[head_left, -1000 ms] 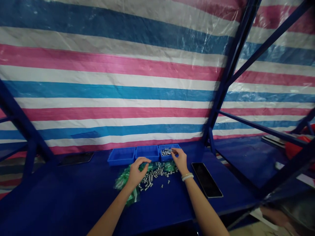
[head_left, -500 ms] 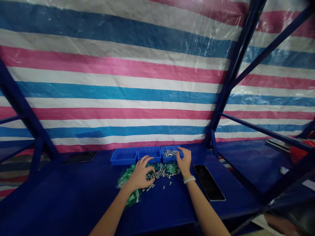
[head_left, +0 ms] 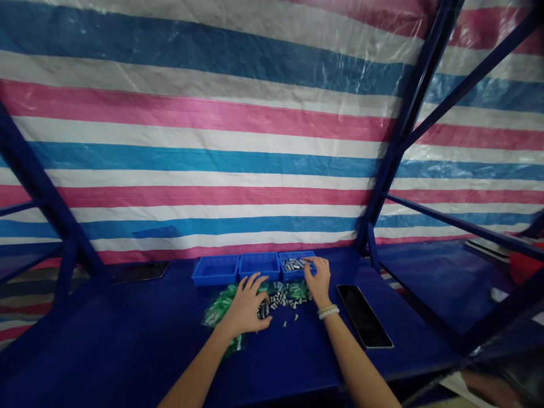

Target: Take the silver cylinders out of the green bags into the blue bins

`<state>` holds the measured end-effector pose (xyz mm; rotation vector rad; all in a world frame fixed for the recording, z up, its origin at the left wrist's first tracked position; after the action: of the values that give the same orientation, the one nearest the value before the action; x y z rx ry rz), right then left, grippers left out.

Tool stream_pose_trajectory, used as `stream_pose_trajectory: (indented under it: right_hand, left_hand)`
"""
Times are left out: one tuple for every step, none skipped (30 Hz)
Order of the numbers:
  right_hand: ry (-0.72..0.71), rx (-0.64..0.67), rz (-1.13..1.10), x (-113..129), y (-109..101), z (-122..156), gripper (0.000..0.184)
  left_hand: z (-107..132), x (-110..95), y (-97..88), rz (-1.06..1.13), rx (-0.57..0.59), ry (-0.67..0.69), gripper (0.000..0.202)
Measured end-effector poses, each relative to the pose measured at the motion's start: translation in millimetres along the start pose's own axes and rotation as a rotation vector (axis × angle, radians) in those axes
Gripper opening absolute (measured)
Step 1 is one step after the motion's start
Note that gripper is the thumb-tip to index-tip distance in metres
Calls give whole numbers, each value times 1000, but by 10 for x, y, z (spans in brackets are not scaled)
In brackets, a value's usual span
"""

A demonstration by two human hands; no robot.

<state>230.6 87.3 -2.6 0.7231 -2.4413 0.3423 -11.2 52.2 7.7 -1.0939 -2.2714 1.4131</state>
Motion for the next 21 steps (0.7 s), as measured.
stream_pose_trajectory:
  right_hand:
    - [2,2,-2,2,0,0,18]
    - [5,4,-5,2,1,1,18]
    - [8,6,-7,1,3,2,18]
    - [11,8,-10,-1,6,4,17]
    - [13,11,-14,-3,9,5,17]
    - [16,15,-19,-6,14,7,17]
    - [19,19,-24,-8,18,9,17]
    - [23,23,-31,-10,21,11,17]
    - [28,27,-37,-12,24,13,17]
    - [34,31,-44,-15,27,14,17]
    - [42,35,-52,-17,29,16,17]
    - [53,41,-61,-19,32,18,17]
    - [65,49,-72,-20,36,20,17]
    - [78,61,-85,-18,42,24,17]
    - [92,78,-103,-11,50,30,17]
    - [107,104,-125,2,62,40,18]
    - [122,141,-154,24,77,53,18]
    - [135,189,-188,56,95,71,19]
    - [144,242,-224,97,114,95,19]
    - [146,295,-258,149,134,125,19]
    - [148,357,-298,209,155,162,19]
  left_hand:
    - [1,-5,3,-7,-4,-2,28]
    - [3,-11,7,-13,-6,-3,26]
    - [4,-17,11,-19,-8,-3,24]
    - [4,-24,16,-23,-10,-2,23]
    - [5,-31,21,-25,-12,1,23]
    - [5,-38,26,-25,-13,6,23]
    - [5,-45,31,-21,-15,11,22]
    - [4,-50,35,-15,-20,17,21]
    - [2,-54,38,-7,-28,23,20]
    - [-2,-56,40,1,-39,29,20]
    - [-7,-57,39,12,-55,34,20]
    - [-15,-56,37,24,-73,38,21]
    - [-24,-54,31,40,-97,39,23]
    - [-36,-50,22,60,-128,37,24]
    - [-49,-45,9,85,-166,33,25]
    - [-62,-39,-6,114,-212,27,25]
    - [-74,-33,-25,145,-267,18,25]
    - [-84,-26,-47,177,-330,6,24]
    - [-91,-19,-69,207,-395,-9,23]
    - [-94,-13,-90,231,-455,-26,22]
    - [-93,-10,-110,248,-511,-43,21]
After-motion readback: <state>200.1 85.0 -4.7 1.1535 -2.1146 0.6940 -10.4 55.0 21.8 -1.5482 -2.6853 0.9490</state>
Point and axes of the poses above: each hand's wrist, its own z-axis away from the middle knuckle, its own y-axis out of the palm, x = y × z, the point moved 3 cm from there along -z, towards the middle knuckle, and after that the axes turned 13 degrees about -x, right-handed, at the moved point
